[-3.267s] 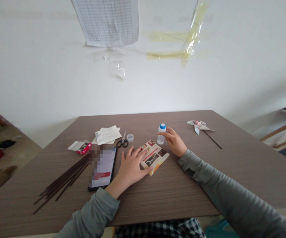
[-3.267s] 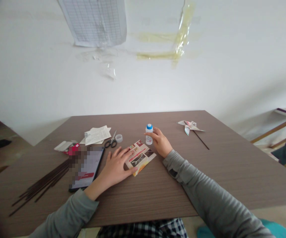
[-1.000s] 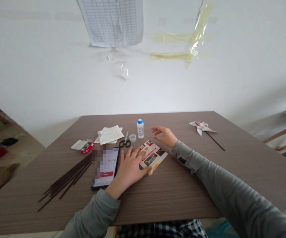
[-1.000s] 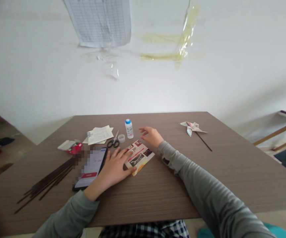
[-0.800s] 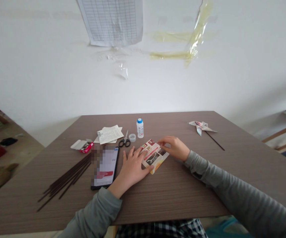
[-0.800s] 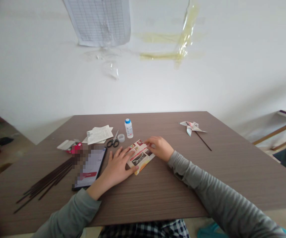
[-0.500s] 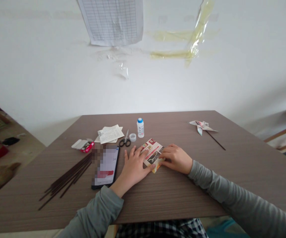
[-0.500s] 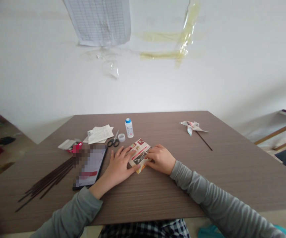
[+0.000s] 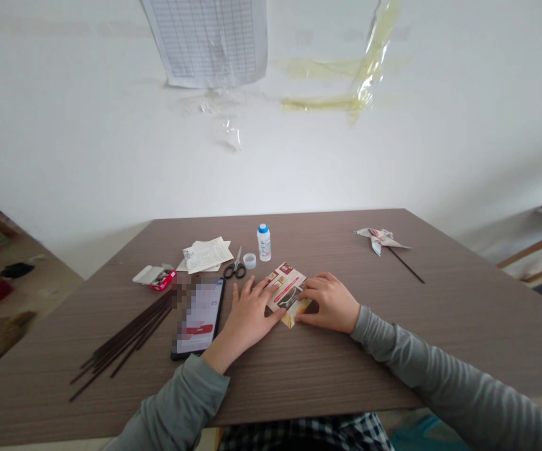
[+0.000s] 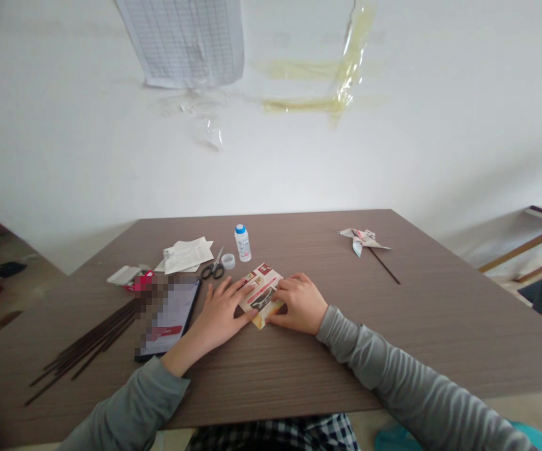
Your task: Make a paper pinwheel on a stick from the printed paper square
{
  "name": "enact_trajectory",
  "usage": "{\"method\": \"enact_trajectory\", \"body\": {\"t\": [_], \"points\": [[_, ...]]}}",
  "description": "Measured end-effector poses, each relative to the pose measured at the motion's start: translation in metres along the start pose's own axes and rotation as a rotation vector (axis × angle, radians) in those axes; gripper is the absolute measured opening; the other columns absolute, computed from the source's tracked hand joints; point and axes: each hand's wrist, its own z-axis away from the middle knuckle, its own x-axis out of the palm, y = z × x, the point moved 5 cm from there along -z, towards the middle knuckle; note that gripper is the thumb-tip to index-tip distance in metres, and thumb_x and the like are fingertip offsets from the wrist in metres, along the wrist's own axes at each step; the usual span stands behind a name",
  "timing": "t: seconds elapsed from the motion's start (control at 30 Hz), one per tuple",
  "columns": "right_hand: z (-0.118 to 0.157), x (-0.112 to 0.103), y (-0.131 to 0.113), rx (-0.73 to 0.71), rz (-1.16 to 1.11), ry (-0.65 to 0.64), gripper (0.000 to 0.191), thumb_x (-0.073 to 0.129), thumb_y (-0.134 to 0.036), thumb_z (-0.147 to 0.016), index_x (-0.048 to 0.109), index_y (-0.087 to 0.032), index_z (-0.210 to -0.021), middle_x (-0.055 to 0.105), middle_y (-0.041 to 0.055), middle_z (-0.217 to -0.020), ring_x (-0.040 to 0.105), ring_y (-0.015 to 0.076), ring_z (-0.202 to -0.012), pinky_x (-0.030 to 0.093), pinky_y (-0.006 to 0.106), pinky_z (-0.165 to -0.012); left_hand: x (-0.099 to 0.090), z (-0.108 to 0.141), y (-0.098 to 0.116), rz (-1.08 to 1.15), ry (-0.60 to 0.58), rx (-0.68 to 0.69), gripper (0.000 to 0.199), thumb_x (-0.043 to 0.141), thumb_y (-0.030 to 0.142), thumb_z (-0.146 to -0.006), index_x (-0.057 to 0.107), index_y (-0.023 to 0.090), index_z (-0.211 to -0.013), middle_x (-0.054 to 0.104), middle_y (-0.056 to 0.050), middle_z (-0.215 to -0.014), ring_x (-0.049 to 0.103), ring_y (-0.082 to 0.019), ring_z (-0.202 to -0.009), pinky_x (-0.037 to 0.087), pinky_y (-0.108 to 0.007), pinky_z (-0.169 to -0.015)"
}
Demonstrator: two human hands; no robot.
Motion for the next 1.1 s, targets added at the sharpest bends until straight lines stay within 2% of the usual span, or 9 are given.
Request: {"method": "enact_trajectory", "body": {"t": [0.17,0.3,0.43,0.5,0.67,0.87,1.0,1.1], "points": [[-0.002,0.003,0.003,0.025,-0.022,0.006,0.024,0.105,-0.05,-0.109,0.096,-0.028,-0.114,0.095,0.0076,-0.113,0.09,0.0315,-0.11,0.063,0.05,-0.12,-0.002,0.0,0.002,-0.001,-0.03,-0.011,0.07,0.082,0.051,-0.121,0.075,0.034,-0.189,0.063,-0.016,-0.203,0.047,-0.057,-0.195,0.028,-0.094,-0.158],[-0.001,0.004,0.006,0.022,-0.066,0.04,0.016,0.097,-0.033,-0.11,0.095,-0.029,-0.126,0.097,0.0075,-0.114,0.091,0.0316,-0.111,0.062,0.052,-0.124,-0.004,0.002,0.003,0.01,-0.029,-0.01,0.07,0.082,0.049,-0.121,0.074,0.036,-0.189,0.063,-0.015,-0.203,0.047,-0.056,-0.195,0.03,-0.093,-0.158],[0.001,0.003,0.005,0.02,-0.085,0.05,0.037,0.084,-0.011,-0.101,0.095,-0.027,-0.132,0.097,0.0079,-0.115,0.091,0.0312,-0.11,0.064,0.052,-0.125,-0.004,0.002,0.003,0.022,-0.008,-0.001,0.069,0.082,0.049,-0.12,0.075,0.037,-0.187,0.067,-0.015,-0.2,0.049,-0.057,-0.193,0.031,-0.095,-0.156],[0.001,0.001,0.004,0.021,-0.086,0.046,0.04,0.08,-0.006,-0.1,0.096,-0.027,-0.13,0.097,0.0091,-0.116,0.09,0.0314,-0.112,0.064,0.052,-0.124,-0.004,0.002,0.003,0.023,-0.005,-0.003,0.068,0.083,0.05,-0.119,0.077,0.037,-0.185,0.068,-0.016,-0.199,0.05,-0.058,-0.192,0.032,-0.095,-0.156],[0.0,0.0,0.003,0.005,-0.088,0.048,0.02,0.081,-0.018,-0.117,0.097,-0.028,-0.113,0.094,0.0084,-0.109,0.088,0.0305,-0.108,0.064,0.051,-0.12,-0.005,0.002,0.003,0.019,-0.024,-0.018,0.068,0.084,0.053,-0.119,0.078,0.035,-0.184,0.067,-0.015,-0.2,0.049,-0.057,-0.192,0.032,-0.092,-0.157],[0.001,0.007,0.007,0.015,-0.137,0.061,0.037,0.068,-0.039,-0.135,0.094,-0.027,-0.112,0.092,0.0069,-0.106,0.086,0.027,-0.107,0.06,0.048,-0.114,-0.009,0.002,0.007,0.016,0.015,-0.033,0.056,0.086,0.049,-0.119,0.087,0.031,-0.172,0.075,-0.017,-0.191,0.054,-0.055,-0.188,0.036,-0.09,-0.157],[0.002,0.013,0.011,0.049,-0.206,0.075,0.038,0.066,-0.041,-0.137,0.09,-0.027,-0.111,0.092,0.0054,-0.107,0.084,0.0251,-0.105,0.058,0.047,-0.114,-0.013,0.002,0.01,0.036,0.033,-0.028,0.05,0.092,0.043,-0.115,0.091,0.029,-0.164,0.08,-0.018,-0.185,0.059,-0.054,-0.185,0.039,-0.089,-0.155],[0.002,0.017,0.016,0.097,-0.279,0.111,0.023,0.077,-0.038,-0.132,0.088,-0.029,-0.115,0.093,0.002,-0.101,0.086,0.0244,-0.097,0.06,0.05,-0.118,-0.013,0.002,0.012,0.061,0.03,-0.021,0.051,0.094,0.039,-0.113,0.09,0.029,-0.163,0.08,-0.018,-0.185,0.059,-0.054,-0.185,0.04,-0.09,-0.155]]}}
